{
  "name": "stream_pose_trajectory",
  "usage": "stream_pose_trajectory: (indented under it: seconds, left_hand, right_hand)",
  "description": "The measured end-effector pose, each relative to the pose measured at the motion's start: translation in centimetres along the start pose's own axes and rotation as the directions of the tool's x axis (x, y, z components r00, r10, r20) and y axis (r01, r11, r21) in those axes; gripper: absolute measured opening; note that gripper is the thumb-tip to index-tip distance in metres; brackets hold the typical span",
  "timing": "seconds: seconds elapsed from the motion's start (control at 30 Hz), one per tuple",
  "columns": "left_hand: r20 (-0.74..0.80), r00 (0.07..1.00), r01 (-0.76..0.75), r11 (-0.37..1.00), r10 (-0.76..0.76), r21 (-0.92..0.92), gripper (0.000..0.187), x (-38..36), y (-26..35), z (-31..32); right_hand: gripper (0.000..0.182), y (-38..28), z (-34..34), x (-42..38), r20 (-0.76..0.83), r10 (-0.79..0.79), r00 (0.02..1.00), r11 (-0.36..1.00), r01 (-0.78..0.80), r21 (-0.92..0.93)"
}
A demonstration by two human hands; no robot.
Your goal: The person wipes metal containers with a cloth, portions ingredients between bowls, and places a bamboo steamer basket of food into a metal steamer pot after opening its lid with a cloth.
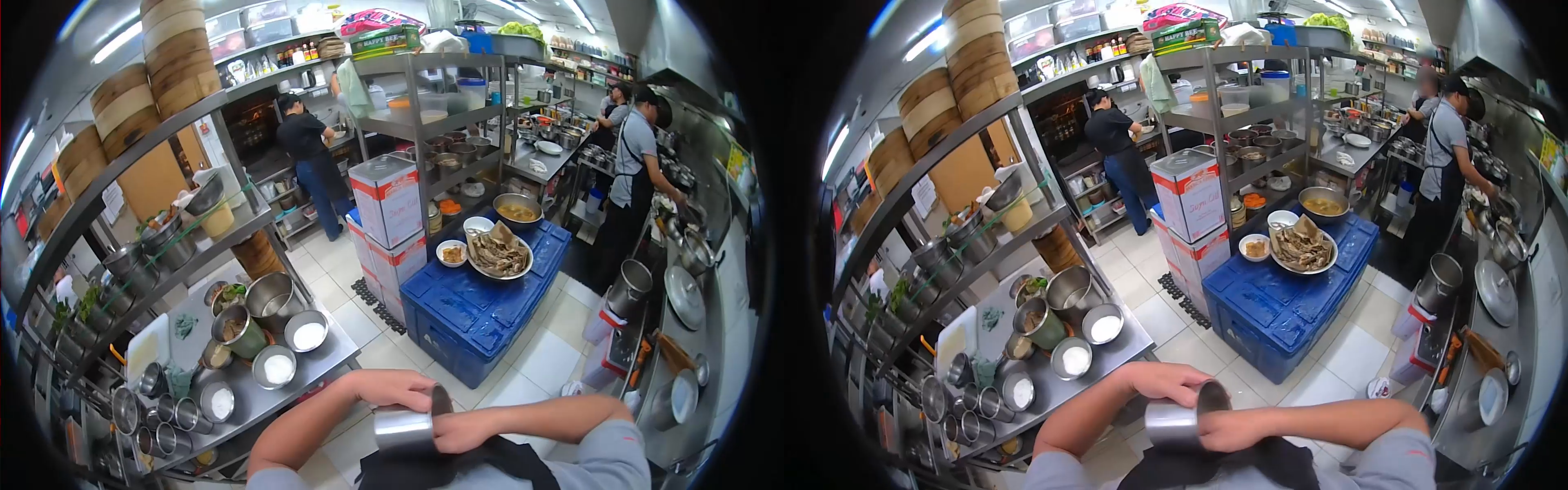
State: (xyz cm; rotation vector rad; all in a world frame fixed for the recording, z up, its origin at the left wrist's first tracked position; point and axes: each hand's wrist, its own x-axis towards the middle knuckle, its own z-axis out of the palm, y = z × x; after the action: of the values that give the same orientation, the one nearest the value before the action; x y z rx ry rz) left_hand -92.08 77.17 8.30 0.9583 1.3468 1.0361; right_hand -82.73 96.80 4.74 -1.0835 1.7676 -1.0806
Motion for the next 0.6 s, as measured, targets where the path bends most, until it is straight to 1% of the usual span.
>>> stream_pose_trajectory:
  seconds: [0.03, 0.07, 0.1, 0.13, 0.17, 0.2, 0.23, 0.27, 0.3, 0.33, 0.37, 0.4, 0.43, 0.47, 0.5, 0.53, 0.57, 0.6]
  left_hand:
    - [0.017, 0.999, 0.036, 0.995, -0.037, 0.09, 0.077, 0.7, 0.3, -0.6]
    - [0.022, 0.998, -0.052, 0.994, 0.05, 0.1, 0.075, 1.5, -0.5, -0.7]
    - [0.065, 0.998, -0.019, 1.0, 0.019, 0.006, 0.072, 2.2, -1.0, -1.0]
    - [0.108, 0.994, 0.015, 0.996, -0.006, -0.085, 0.07, 2.8, -1.6, -1.4]
    - [0.108, 0.994, 0.029, 0.995, -0.018, -0.095, 0.07, 3.3, -2.7, -1.9]
    - [0.029, 0.998, 0.066, 0.992, -0.063, -0.11, 0.061, 3.6, -3.8, -2.5]
    - [-0.05, 0.993, 0.101, 0.987, -0.108, -0.125, 0.054, 3.7, -3.8, -2.5]
    - [-0.049, 0.992, 0.108, 0.986, -0.115, -0.126, 0.054, 3.5, -3.7, -2.5]
    - [-0.062, 0.989, 0.131, 0.991, -0.133, -0.035, 0.054, 3.3, -1.8, -2.1]
    - [-0.076, 0.986, 0.153, 0.986, -0.149, 0.059, 0.053, 2.9, 0.4, -1.9]
    - [-0.148, 0.978, 0.198, 0.896, -0.15, 0.397, 0.055, 2.2, 2.4, -1.6]
    - [-0.285, 0.958, 0.095, 0.895, 0.036, 0.435, 0.07, 0.5, 4.5, 0.7]
    - [-0.342, 0.938, 0.154, 0.811, 0.06, 0.564, 0.082, -0.3, 4.6, 2.2]
    - [-0.397, 0.913, 0.22, 0.708, 0.093, 0.672, 0.096, -0.8, 4.5, 3.0]
    - [-0.405, 0.908, 0.218, 0.707, 0.106, 0.673, 0.096, -0.8, 4.9, 2.9]
    - [-0.389, 0.92, 0.245, 0.712, 0.042, 0.658, 0.099, -0.6, 5.1, 3.0]
    - [-0.371, 0.928, 0.275, 0.716, -0.025, 0.641, 0.101, -0.5, 4.9, 3.3]
    - [-0.38, 0.925, 0.279, 0.721, -0.025, 0.634, 0.101, -0.2, 4.1, 2.9]
  right_hand:
    - [0.032, 1.4, 0.0, -0.5, 0.05, -0.05, 0.997, 0.998, 0.051, -0.023]
    - [0.027, -4.5, -2.1, -2.6, 0.118, -0.001, 0.993, 0.989, 0.018, -0.144]
    - [0.024, -3.1, -2.4, -2.9, 0.066, -0.164, 0.984, 0.888, 0.177, -0.425]
    - [0.02, -2.6, -2.7, -3.1, 0.058, -0.329, 0.942, 0.684, 0.28, -0.674]
    - [0.018, -2.3, -2.9, -3.2, 0.107, -0.347, 0.932, 0.53, 0.289, -0.797]
    - [0.015, -3.5, -3.4, -3.2, 0.158, -0.353, 0.922, 0.353, 0.287, -0.89]
    - [0.012, -5.1, -3.7, -3.2, 0.199, -0.218, 0.955, 0.289, 0.258, -0.922]
    - [0.012, -4.2, -3.3, -2.9, 0.197, -0.225, 0.954, 0.29, 0.258, -0.921]
    - [0.011, -2.2, -3.0, -2.3, 0.096, -0.267, 0.959, 0.526, 0.229, -0.819]
    - [0.011, 0.4, -2.6, -1.4, -0.013, -0.283, 0.959, 0.725, 0.205, -0.658]
    - [0.014, 4.8, -1.7, 0.0, 0.0, -0.403, 0.915, 0.777, 0.342, -0.529]
    - [0.014, 4.7, -0.8, 0.6, 0.0, -0.403, 0.915, 0.77, 0.339, -0.541]
    - [0.017, 3.7, -0.3, 1.3, -0.206, -0.043, 0.977, 0.994, 0.062, 0.086]
    - [0.02, 2.7, -0.3, 1.7, -0.139, 0.367, 0.92, 0.695, -0.172, 0.698]
    - [0.025, 1.7, -0.8, 1.6, -0.082, 0.363, 0.928, 0.732, -0.229, 0.642]
    - [0.025, 1.5, -1.3, 1.3, -0.07, 0.367, 0.927, 0.732, -0.242, 0.637]
    - [0.023, 1.5, -1.6, 0.9, -0.02, 0.265, 0.964, 0.943, -0.254, 0.215]
    - [0.023, 1.4, -2.0, 0.7, 0.074, 0.182, 0.98, 0.956, -0.159, -0.246]
